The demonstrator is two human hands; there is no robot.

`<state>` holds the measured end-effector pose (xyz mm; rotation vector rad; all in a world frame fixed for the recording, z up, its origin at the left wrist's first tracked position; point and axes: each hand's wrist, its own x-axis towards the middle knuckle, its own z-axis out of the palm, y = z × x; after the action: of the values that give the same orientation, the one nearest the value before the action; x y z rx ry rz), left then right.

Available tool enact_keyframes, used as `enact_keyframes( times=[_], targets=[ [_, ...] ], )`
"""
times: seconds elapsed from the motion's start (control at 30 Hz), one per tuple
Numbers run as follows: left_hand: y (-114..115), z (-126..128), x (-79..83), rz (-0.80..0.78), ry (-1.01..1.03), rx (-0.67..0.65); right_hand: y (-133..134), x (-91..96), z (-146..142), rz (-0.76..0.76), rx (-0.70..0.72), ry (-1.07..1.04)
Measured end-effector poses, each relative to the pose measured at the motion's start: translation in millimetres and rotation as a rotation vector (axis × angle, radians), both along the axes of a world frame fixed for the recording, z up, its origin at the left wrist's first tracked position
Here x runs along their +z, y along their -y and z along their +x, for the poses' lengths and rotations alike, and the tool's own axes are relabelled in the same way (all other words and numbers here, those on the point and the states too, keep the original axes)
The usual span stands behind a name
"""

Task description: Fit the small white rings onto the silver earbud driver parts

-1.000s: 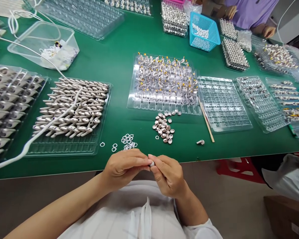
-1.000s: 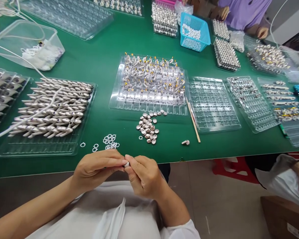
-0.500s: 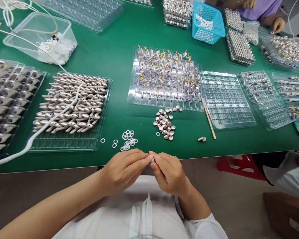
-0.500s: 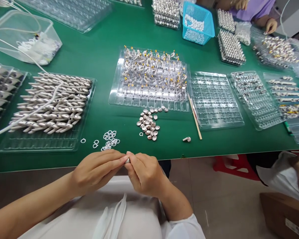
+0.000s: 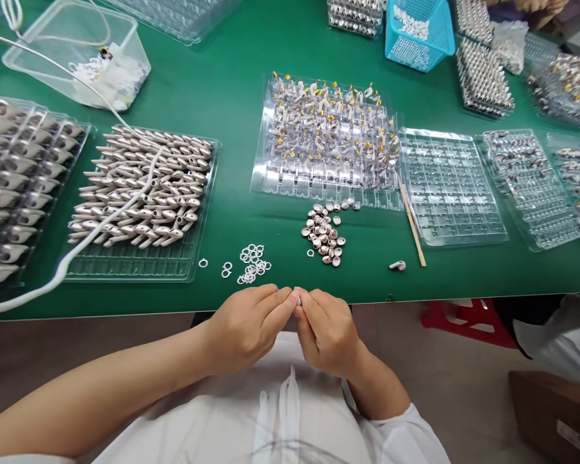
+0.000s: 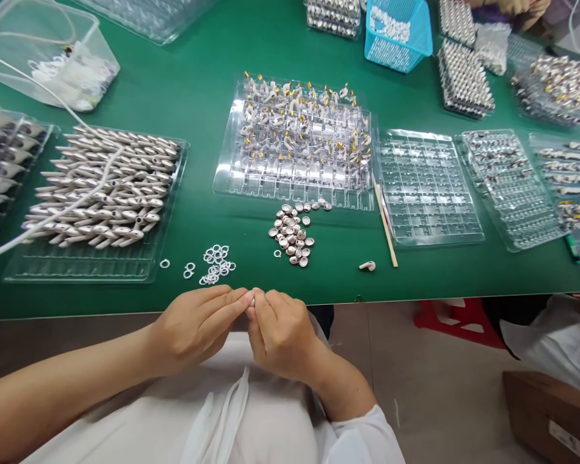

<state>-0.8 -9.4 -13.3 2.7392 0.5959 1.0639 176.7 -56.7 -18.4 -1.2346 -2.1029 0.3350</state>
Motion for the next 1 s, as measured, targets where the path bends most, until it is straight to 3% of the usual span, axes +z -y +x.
enact_keyframes(
  times=[0.37, 1.0],
  targets=[
    [-1.2, -0.8, -9.3, -0.044, -0.045, 0.001, -2.1, -3.8, -0.9, -0.009, 0.028, 0.036],
    [-12.1, 2.5, -7.7, -0.032, -0.11, -0.041, -8.8, -5.4, -0.3, -0.009, 0.038, 0.089]
  ],
)
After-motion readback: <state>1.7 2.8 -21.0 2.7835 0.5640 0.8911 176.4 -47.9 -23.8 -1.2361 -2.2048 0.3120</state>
